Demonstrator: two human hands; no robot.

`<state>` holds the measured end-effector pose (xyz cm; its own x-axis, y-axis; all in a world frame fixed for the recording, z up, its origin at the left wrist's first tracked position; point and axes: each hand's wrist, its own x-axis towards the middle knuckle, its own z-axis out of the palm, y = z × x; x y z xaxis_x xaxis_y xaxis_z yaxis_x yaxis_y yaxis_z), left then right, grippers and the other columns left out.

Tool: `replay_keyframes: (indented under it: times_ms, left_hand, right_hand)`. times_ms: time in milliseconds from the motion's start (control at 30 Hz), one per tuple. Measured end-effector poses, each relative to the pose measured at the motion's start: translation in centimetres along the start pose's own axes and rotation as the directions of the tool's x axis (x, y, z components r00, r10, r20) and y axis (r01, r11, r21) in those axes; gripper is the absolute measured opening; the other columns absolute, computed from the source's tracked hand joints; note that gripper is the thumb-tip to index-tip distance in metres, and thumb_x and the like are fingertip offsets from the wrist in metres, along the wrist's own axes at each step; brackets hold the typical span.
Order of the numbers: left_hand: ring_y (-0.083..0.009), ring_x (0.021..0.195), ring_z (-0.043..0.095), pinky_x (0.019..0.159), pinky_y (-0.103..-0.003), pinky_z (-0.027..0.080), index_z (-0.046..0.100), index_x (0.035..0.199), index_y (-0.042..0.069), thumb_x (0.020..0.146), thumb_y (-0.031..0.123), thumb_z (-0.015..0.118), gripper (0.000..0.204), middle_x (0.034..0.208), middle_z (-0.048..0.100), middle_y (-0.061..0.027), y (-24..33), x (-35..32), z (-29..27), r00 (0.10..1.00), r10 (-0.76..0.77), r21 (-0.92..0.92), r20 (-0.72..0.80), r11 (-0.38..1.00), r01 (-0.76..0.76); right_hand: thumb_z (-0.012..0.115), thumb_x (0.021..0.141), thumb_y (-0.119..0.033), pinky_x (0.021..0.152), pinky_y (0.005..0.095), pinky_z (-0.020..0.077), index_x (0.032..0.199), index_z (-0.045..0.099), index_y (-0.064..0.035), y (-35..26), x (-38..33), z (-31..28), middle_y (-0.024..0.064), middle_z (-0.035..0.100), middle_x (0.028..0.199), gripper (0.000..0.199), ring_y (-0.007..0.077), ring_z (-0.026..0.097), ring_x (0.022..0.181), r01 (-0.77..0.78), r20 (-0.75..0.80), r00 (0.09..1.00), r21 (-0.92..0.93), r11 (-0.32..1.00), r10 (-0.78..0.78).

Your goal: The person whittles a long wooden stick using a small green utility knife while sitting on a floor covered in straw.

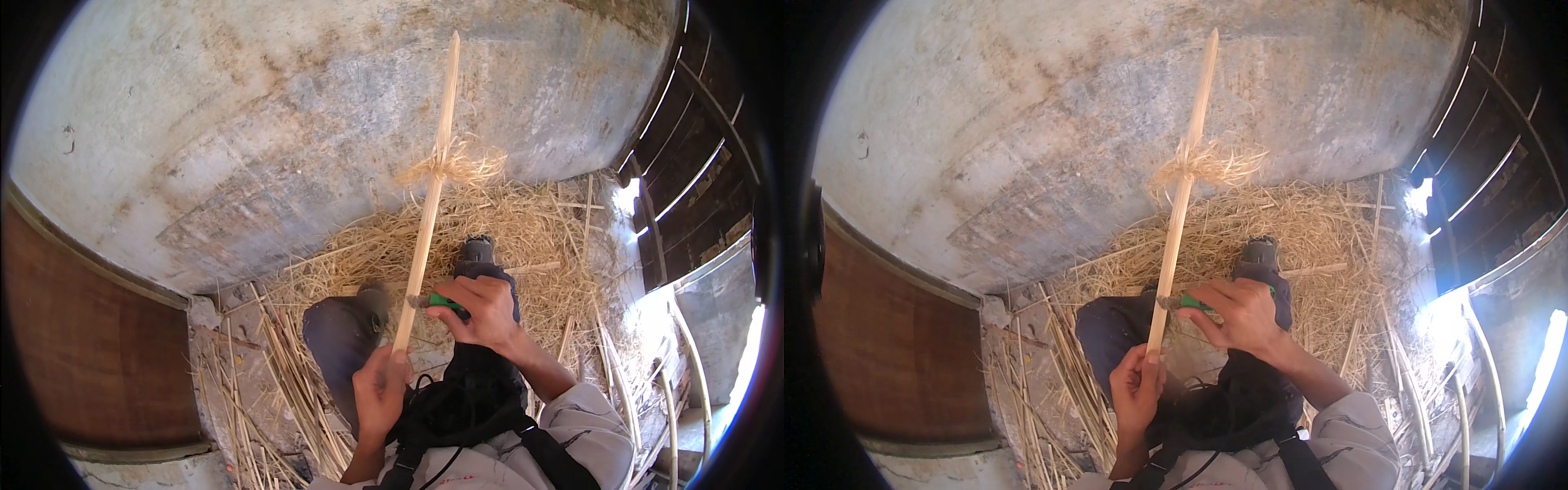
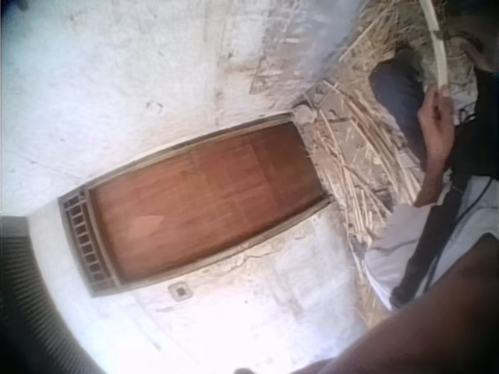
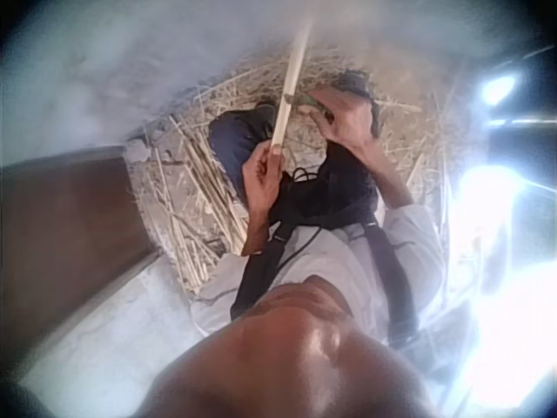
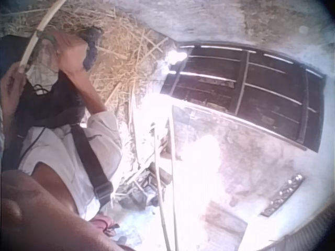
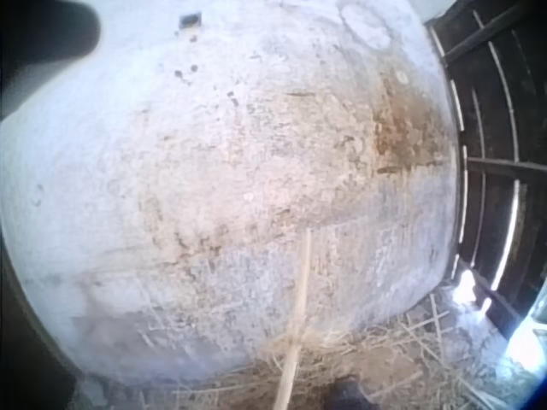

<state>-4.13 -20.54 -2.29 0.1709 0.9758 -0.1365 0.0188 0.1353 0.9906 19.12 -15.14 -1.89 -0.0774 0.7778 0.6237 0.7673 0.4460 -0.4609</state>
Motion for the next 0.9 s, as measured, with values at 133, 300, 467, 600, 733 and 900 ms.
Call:
replay_keyframes:
  times_ms: [133, 300, 467, 600, 733, 900]
  left_hand:
    - [-0.0014, 0.062, 0.046, 0.054, -0.022, 0.034, 0.069, 0.119, -0.002, 0.112, 0.016, 0.06, 0.022, 0.073, 0.057, 0.0044, -0.9, -0.7, 0.0, 1.0, 0.008, 0.015, 0.005, 1.0, -0.008]
    - [-0.002, 0.066, 0.048, 0.057, -0.022, 0.037, 0.072, 0.114, -0.003, 0.111, 0.015, 0.061, 0.022, 0.074, 0.057, 0.0042, -0.2, -1.3, 0.2, 0.999, -0.049, -0.015, -0.023, 0.999, 0.049]
    - [-0.002, 0.066, 0.048, 0.058, -0.022, 0.037, 0.072, 0.113, -0.003, 0.111, 0.015, 0.061, 0.021, 0.074, 0.058, 0.0041, -1.3, -2.1, -0.1, 0.998, -0.051, 0.0, 0.023, 0.999, 0.051]
    - [-0.0014, 0.062, 0.046, 0.054, -0.021, 0.034, 0.069, 0.123, -0.001, 0.113, 0.018, 0.06, 0.023, 0.074, 0.058, 0.0043, -2.6, -2.1, -0.7, 0.994, -0.077, 0.01, 0.075, 0.997, 0.077]
    - [-0.0017, 0.061, 0.046, 0.053, -0.021, 0.035, 0.067, 0.125, -0.002, 0.113, 0.016, 0.058, 0.023, 0.075, 0.06, 0.003, -3.3, -1.3, -1.3, 0.996, -0.054, -0.03, 0.075, 0.998, 0.057]
    - [-0.0018, 0.06, 0.047, 0.053, -0.021, 0.035, 0.064, 0.128, -0.003, 0.113, 0.014, 0.057, 0.023, 0.078, 0.062, 0.0007, -2.8, 0.1, -1.2, 0.997, 0.056, 0.004, 0.059, 0.998, -0.056]
  right_hand:
    - [0.088, 0.086, -0.032, 0.058, 0.0365, 0.0545, 0.099, 0.079, -0.0104, 1.1, 1.1, -0.2, 0.0058, 0.078, 0.088, 0.027, 0.0268, 0.072, 0.065, -0.063, -0.071, 0.995, 0.029, 0.998, 0.065]
    - [0.088, 0.087, -0.029, 0.059, 0.0375, 0.0556, 0.1, 0.08, -0.0084, 2.8, 2.0, 0.1, 0.0086, 0.079, 0.09, 0.026, 0.0289, 0.073, 0.066, -0.042, -0.131, 0.99, 0.037, 0.998, 0.047]
    - [0.085, 0.091, -0.03, 0.059, 0.038, 0.0552, 0.105, 0.081, -0.0069, 5.5, 3.7, -0.1, 0.0118, 0.078, 0.088, 0.027, 0.0288, 0.072, 0.064, -0.166, -0.234, 0.958, 0.013, 0.986, 0.164]
    - [0.079, 0.097, -0.03, 0.058, 0.0373, 0.0527, 0.108, 0.082, -0.0088, 6.6, 4.0, -0.7, 0.0117, 0.074, 0.079, 0.024, 0.0271, 0.068, 0.06, -0.258, -0.172, 0.953, -0.027, 0.966, 0.249]
    - [0.08, 0.095, -0.03, 0.058, 0.0373, 0.0525, 0.108, 0.08, -0.0089, 5.3, 2.8, 0.3, 0.0101, 0.073, 0.077, 0.024, 0.026, 0.068, 0.061, -0.312, -0.107, 0.94, 0.102, 0.944, 0.323]
    - [0.085, 0.09, -0.032, 0.056, 0.0388, 0.0528, 0.105, 0.078, -0.0119, 1.8, -0.5, 1.5, 0.0062, 0.074, 0.082, 0.026, 0.0271, 0.068, 0.06, -0.029, -0.029, 0.999, 0.222, 0.975, 0.036]
